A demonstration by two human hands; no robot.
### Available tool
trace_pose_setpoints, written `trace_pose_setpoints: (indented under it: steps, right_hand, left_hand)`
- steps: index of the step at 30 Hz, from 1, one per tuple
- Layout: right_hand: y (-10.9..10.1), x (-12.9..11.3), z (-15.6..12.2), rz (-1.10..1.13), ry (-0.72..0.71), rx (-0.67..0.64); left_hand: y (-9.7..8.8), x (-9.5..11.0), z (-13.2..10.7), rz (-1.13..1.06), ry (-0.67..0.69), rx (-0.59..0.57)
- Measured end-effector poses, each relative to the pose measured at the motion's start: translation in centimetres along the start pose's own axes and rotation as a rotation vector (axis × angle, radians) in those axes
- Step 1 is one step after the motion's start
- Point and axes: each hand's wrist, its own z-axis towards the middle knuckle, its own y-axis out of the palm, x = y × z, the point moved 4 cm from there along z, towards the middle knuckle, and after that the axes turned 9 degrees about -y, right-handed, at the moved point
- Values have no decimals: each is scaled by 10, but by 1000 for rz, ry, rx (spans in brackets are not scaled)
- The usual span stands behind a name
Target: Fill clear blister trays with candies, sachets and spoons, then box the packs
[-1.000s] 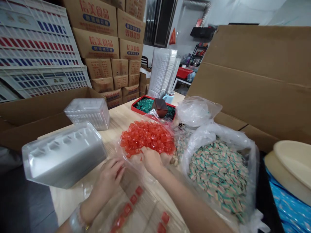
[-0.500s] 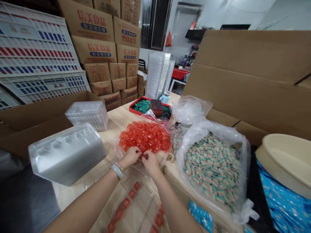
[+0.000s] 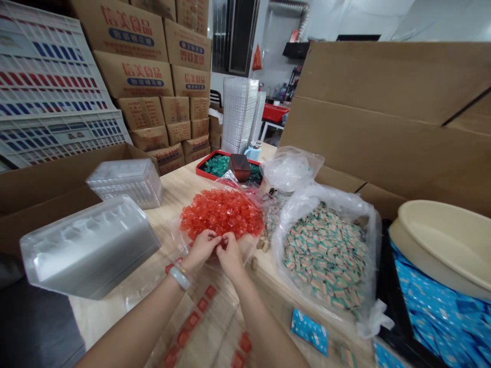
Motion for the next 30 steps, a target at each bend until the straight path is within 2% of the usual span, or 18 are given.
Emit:
trace_pose_setpoints:
  steps: [3,5,8,10,12,14,17,20,23,25,27,30]
  right_hand:
    - [-8,0,-17,116,-8,-66]
    - [-15,-2,-28,276,6,-84]
    - [-25,-5,-32,506,74,-32]
    - [-30,-5,-29,537,115,28]
    - [-35,-4,-23,568,156,71]
    - [-37,-3,-20,659,217,77]
    - [-38,-3,-21,823,306,17]
    - [-39,-5,-24,901,356,-29]
    - [-38,-6,-24,898,361,-63]
    - [-38,-3,-22,827,334,-69]
    - [-41,3,-18,684,293,-34]
    - [-44,15,-14,509,249,25]
  left_hand:
    - [-3,0,-21,-44,70,-86]
    - [-6,3,-34,-67,117,-125]
    - [-7,11,-49,-83,175,-174]
    - [-6,17,-53,-79,219,-215]
    - [-5,20,-52,-97,241,-256]
    - [-7,18,-46,-151,184,-257]
    - [-10,12,-33,-221,53,-221]
    - [-7,12,-23,-231,22,-247]
    - [2,15,-18,-218,42,-314]
    - [6,15,-15,-191,64,-317]
    - [5,14,-12,-149,80,-266]
    - [-7,12,-11,-65,124,-143]
